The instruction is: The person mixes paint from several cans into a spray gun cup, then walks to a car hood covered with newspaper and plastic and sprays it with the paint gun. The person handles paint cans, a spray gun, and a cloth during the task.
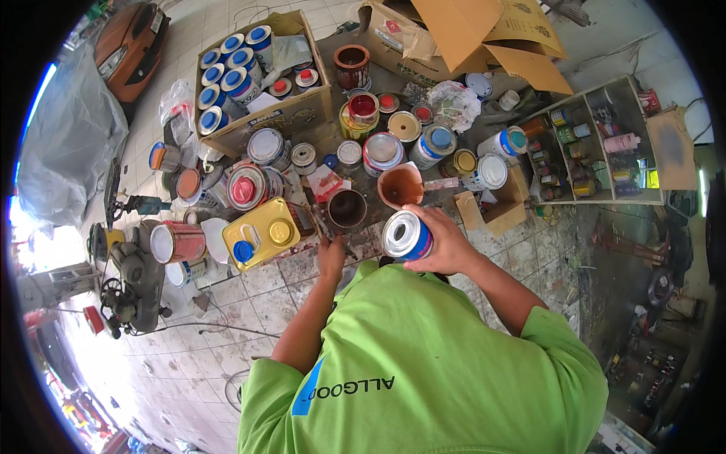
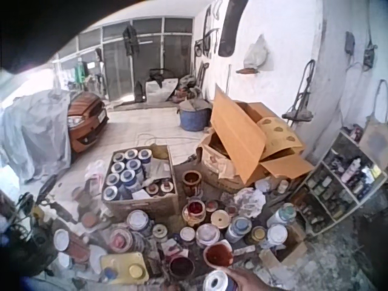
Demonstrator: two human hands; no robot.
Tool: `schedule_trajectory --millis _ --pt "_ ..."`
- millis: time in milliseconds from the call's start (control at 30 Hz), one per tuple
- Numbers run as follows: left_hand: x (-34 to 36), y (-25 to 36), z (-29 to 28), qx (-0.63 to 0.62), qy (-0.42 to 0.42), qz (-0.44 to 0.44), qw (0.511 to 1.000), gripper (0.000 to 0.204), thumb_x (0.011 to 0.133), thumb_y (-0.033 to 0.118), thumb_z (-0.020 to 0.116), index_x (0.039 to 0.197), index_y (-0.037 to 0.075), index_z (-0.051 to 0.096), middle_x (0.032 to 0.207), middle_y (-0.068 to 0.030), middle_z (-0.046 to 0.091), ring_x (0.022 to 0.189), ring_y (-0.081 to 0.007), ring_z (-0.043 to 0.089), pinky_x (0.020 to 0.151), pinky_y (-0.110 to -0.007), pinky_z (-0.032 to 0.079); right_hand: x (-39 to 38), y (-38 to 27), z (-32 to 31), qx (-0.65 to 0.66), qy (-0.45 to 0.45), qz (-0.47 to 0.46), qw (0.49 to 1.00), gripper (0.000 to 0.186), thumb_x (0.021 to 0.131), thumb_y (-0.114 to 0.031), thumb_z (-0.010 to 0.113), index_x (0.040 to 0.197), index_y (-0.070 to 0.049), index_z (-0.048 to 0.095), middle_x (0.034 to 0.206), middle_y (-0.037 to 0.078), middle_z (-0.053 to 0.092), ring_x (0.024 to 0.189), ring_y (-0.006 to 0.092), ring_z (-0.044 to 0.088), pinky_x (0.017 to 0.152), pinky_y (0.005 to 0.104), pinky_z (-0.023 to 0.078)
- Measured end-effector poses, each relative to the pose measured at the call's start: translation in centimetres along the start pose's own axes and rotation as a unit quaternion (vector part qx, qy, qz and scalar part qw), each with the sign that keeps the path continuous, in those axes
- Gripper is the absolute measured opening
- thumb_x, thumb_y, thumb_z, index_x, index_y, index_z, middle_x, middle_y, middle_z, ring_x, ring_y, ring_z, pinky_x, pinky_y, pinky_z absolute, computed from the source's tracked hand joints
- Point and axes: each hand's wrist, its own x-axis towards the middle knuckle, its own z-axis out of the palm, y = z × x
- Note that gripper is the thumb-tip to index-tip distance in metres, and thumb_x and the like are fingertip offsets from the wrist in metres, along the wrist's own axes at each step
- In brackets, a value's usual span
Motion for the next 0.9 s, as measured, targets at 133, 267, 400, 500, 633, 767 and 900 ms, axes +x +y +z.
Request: schedule_trajectory --millis 133,267,400,500,633,767,900 --pt "-0.7 -1.5 -1.1 0.063 0.011 0.041 0.997 0.038 0.09 0.022 0.059 0.125 0.007 0.061 0.113 -0.0081 0.066 0.102 -0.0212 0.062 0.075 -0.038 0.054 1.2 -0.3 0.7 -0.023 -0.056 0.031 0.998 0.112 0.058 -0.036 0.094 0.154 -0.011 0.042 0.133 0.019 0.06 0.121 0.0413 0.057 0.105 0.0512 0.044" --pt "-0.2 -3.9 -1.7 0.122 0.024 0.097 0.987 0.039 0.09 0.024 0.06 0.124 0.004 0.064 0.104 -0.012 0.069 0.092 -0.02 0.064 0.073 -0.036 0.053 2.3 -1.1 1.4 -0.053 -0.113 0.053 0.991 0.115 0.059 -0.038 0.093 0.156 -0.011 0.039 0.141 0.021 0.057 0.128 0.0416 0.054 0.11 0.0505 0.043" --pt "-2.0 -1.7 -2.0 0.204 0.01 0.126 0.971 0.042 0.089 0.028 0.062 0.12 -0.001 0.065 0.101 -0.0199 0.073 0.09 -0.0291 0.069 0.083 -0.04 0.055 3.2 -1.8 1.8 -0.074 -0.152 0.084 0.982 0.118 0.06 -0.041 0.093 0.159 -0.011 0.037 0.147 0.022 0.053 0.133 0.0414 0.052 0.114 0.0506 0.041" --pt "-3.8 -0.5 -1.9 0.244 0.02 0.136 0.96 0.055 0.088 0.033 0.06 0.125 -0.008 0.061 0.121 -0.0345 0.066 0.118 -0.0499 0.061 0.102 -0.052 0.047 3.1 -1.7 2.2 -0.081 -0.155 0.087 0.981 0.119 0.06 -0.043 0.093 0.159 -0.01 0.035 0.147 0.023 0.053 0.134 0.0416 0.051 0.114 0.0511 0.041" --pt "-3.6 -0.9 -2.7 0.227 -0.009 0.116 0.967 0.058 0.087 0.035 0.061 0.125 -0.008 0.061 0.122 -0.0348 0.066 0.119 -0.0501 0.06 0.104 -0.052 0.046 3.4 -2.0 2.6 -0.098 -0.158 0.077 0.98 0.122 0.059 -0.045 0.093 0.161 -0.012 0.034 0.141 0.025 0.056 0.132 0.0426 0.053 0.113 0.0511 0.042" --pt "-4.3 0.0 -2.8 0.237 -0.017 0.099 0.966 0.059 0.087 0.036 0.061 0.126 -0.008 0.06 0.122 -0.0353 0.065 0.12 -0.05 0.06 0.104 -0.052 0.046 3.3 -1.8 3.0 -0.119 -0.16 0.077 0.977 0.123 0.06 -0.046 0.092 0.162 -0.013 0.032 0.138 0.025 0.058 0.13 0.0428 0.055 0.112 0.0504 0.043" --pt "-2.8 -2.6 -3.0 0.275 0.015 0.137 0.952 0.065 0.087 0.037 0.061 0.133 -0.009 0.058 0.102 -0.03 0.072 0.103 -0.0445 0.07 0.093 -0.047 0.051 3.5 -2.5 2.9 -0.142 -0.187 0.094 0.968 0.125 0.06 -0.049 0.091 0.163 -0.013 0.03 0.136 0.026 0.058 0.128 0.0427 0.056 0.111 0.0496 0.043"
